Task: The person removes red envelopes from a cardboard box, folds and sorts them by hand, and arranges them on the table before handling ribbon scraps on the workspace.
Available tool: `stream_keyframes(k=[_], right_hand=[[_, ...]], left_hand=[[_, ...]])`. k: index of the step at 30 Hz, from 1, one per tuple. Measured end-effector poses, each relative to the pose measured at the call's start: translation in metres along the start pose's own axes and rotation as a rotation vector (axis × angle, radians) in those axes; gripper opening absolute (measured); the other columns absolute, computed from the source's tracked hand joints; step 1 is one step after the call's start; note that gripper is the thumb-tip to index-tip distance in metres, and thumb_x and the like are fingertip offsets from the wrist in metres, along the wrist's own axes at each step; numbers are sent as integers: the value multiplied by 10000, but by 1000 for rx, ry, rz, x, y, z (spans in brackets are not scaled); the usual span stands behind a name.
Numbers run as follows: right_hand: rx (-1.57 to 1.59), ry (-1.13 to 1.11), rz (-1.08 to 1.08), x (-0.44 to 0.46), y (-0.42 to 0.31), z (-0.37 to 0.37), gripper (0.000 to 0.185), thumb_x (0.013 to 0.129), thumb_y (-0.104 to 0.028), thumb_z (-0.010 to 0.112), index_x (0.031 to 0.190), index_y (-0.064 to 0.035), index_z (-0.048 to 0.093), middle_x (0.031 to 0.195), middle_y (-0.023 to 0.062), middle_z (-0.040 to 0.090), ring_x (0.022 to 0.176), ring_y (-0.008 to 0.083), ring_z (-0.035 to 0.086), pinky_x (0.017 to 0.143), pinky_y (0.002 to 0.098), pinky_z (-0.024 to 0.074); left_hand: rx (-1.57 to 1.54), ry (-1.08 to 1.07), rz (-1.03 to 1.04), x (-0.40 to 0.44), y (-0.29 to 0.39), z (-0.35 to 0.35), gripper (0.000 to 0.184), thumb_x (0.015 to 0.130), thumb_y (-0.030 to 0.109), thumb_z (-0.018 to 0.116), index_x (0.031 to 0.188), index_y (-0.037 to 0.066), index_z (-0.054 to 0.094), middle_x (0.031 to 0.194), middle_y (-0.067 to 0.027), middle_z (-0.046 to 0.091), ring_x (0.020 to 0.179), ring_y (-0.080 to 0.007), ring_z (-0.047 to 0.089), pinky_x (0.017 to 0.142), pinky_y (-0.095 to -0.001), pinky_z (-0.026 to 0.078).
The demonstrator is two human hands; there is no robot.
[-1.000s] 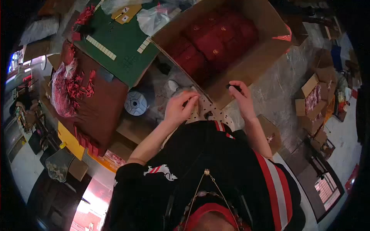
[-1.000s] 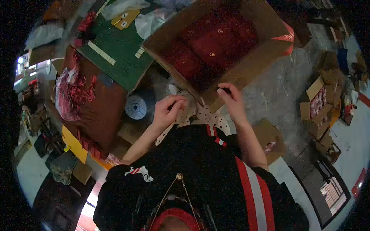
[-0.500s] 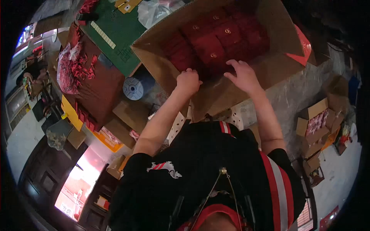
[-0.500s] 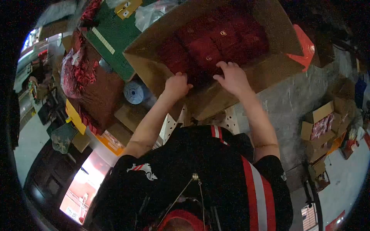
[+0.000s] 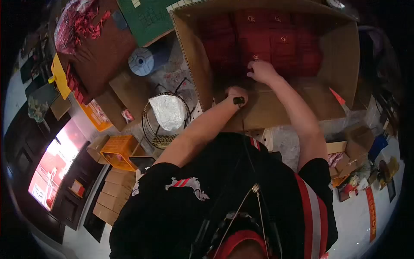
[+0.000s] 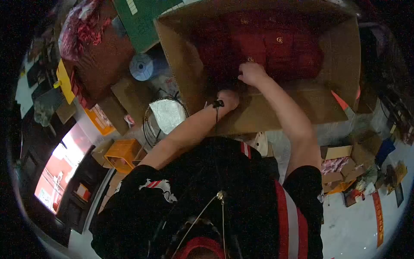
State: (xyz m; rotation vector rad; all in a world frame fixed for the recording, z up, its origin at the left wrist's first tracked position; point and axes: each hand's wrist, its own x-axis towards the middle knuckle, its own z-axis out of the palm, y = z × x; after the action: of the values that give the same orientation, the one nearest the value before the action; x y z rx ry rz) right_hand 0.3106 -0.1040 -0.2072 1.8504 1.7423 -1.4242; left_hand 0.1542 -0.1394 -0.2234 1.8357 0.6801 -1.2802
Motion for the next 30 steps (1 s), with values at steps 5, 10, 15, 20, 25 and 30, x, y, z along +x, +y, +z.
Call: stream_keyframes(k=[5, 10, 15, 20, 25, 30], right_hand=[[-152, 34, -109, 61, 4, 54, 337, 837, -213, 597, 1128, -43, 599, 1008, 190, 615, 970, 352, 599, 825, 444, 499], [-414, 505, -176, 132, 2, 80, 339, 826, -222, 587, 1124, -59, 581, 978, 156, 610, 900, 326, 625, 716, 420, 535], [-675, 451, -129, 148, -15, 67, 315, 819, -207, 593, 1113, -96, 581, 983, 116, 619, 839, 256, 655, 631, 359, 553], [-539, 153, -86, 139, -30, 27, 270, 849, -163, 614, 1083, -28, 630, 1101, 148, 615, 928, 252, 633, 673, 332, 542], [-392, 420, -154, 124, -11, 8, 179, 803, -94, 596, 954, -44, 678, 889, 116, 668, 860, 276, 640, 691, 379, 544], [-14, 541, -227, 80, -2, -5, 283, 870, -209, 612, 1113, -80, 677, 1097, 132, 667, 933, 298, 648, 828, 367, 523]], left_hand=[[-25, -6, -85, -13, 11, -23, 296, 898, 194, 549, 1126, 49, 671, 1182, -151, 621, 1041, -300, 603, 751, -451, 494], [-62, 31, -165, 17, 11, -8, 297, 910, 206, 538, 1125, 52, 670, 1174, -146, 622, 998, -295, 606, 731, -425, 491], [-66, 237, -286, 27, 16, 6, 280, 901, 222, 552, 1072, 38, 677, 1098, -154, 642, 927, -263, 613, 698, -390, 489], [-619, 432, -366, 16, -8, 14, 267, 891, 218, 548, 1037, 35, 676, 1057, -176, 651, 927, -322, 630, 735, -444, 523], [-754, 693, -396, 33, -25, 52, 243, 839, 242, 582, 968, 66, 689, 1067, -181, 649, 953, -348, 642, 801, -458, 533], [-797, 830, -289, -15, -24, 52, 257, 837, 220, 588, 1027, 50, 624, 1094, -193, 613, 961, -374, 610, 794, -479, 508]])
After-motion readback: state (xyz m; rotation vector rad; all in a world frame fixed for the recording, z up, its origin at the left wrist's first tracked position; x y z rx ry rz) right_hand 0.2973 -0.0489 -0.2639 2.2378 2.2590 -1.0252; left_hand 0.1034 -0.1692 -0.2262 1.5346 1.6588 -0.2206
